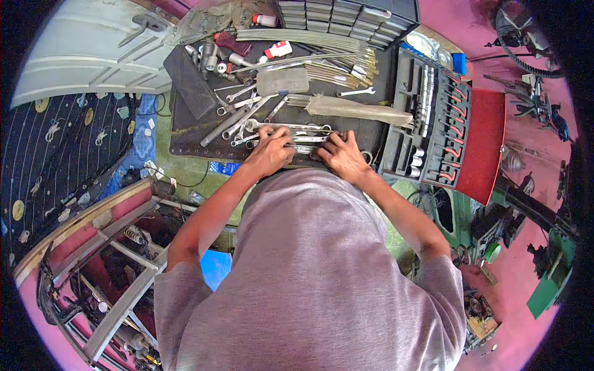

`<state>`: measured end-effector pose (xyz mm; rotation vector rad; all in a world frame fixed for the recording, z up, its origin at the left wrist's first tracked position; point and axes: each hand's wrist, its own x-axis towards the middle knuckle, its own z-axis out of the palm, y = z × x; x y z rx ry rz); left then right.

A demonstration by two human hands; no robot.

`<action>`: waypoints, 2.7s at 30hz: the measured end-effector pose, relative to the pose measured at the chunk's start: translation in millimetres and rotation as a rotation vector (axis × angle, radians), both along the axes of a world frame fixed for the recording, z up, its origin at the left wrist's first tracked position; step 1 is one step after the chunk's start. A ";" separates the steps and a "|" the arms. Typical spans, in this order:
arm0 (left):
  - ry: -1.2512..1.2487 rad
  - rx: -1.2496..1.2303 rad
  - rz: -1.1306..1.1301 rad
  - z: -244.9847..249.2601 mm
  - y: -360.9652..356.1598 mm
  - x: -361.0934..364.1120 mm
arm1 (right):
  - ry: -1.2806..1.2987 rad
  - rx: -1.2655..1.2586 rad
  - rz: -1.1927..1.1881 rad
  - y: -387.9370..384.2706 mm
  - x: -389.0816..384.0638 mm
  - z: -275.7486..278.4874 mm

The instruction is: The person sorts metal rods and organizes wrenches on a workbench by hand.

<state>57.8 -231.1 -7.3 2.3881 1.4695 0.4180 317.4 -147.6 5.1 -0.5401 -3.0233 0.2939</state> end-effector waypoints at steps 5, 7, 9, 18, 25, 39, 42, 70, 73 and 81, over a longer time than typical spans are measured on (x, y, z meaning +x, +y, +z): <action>-0.035 0.032 0.018 -2.6 2.2 1.0 | -0.016 -0.007 -0.062 0.0 -1.9 -3.3; -0.069 0.033 0.020 1.6 7.3 2.1 | -0.016 -0.022 -0.087 2.4 -1.7 0.3; -0.075 0.039 0.011 5.3 11.7 3.4 | -0.014 -0.035 -0.110 6.2 -0.9 6.6; -0.042 0.044 0.097 -4.6 32.6 2.2 | 0.012 -0.052 -0.223 25.8 -10.1 4.2; -0.104 0.093 0.143 6.2 42.2 12.1 | 0.004 -0.087 -0.300 40.0 -6.6 12.2; -0.118 0.073 0.237 -9.4 28.4 20.7 | 0.073 -0.005 -0.516 30.9 21.3 23.1; -0.113 0.057 0.328 -8.0 15.1 4.0 | 0.050 0.043 -0.509 23.8 10.9 12.9; -0.214 0.213 0.398 -45.3 0.0 0.5 | 0.091 0.038 -0.058 20.2 -66.4 -5.5; -0.242 0.221 0.399 -55.6 0.7 -0.5 | 0.105 0.014 -0.009 23.0 -63.1 1.4; -0.204 0.206 0.396 -48.6 -1.0 0.6 | 0.068 -0.008 0.067 30.2 -63.9 -0.6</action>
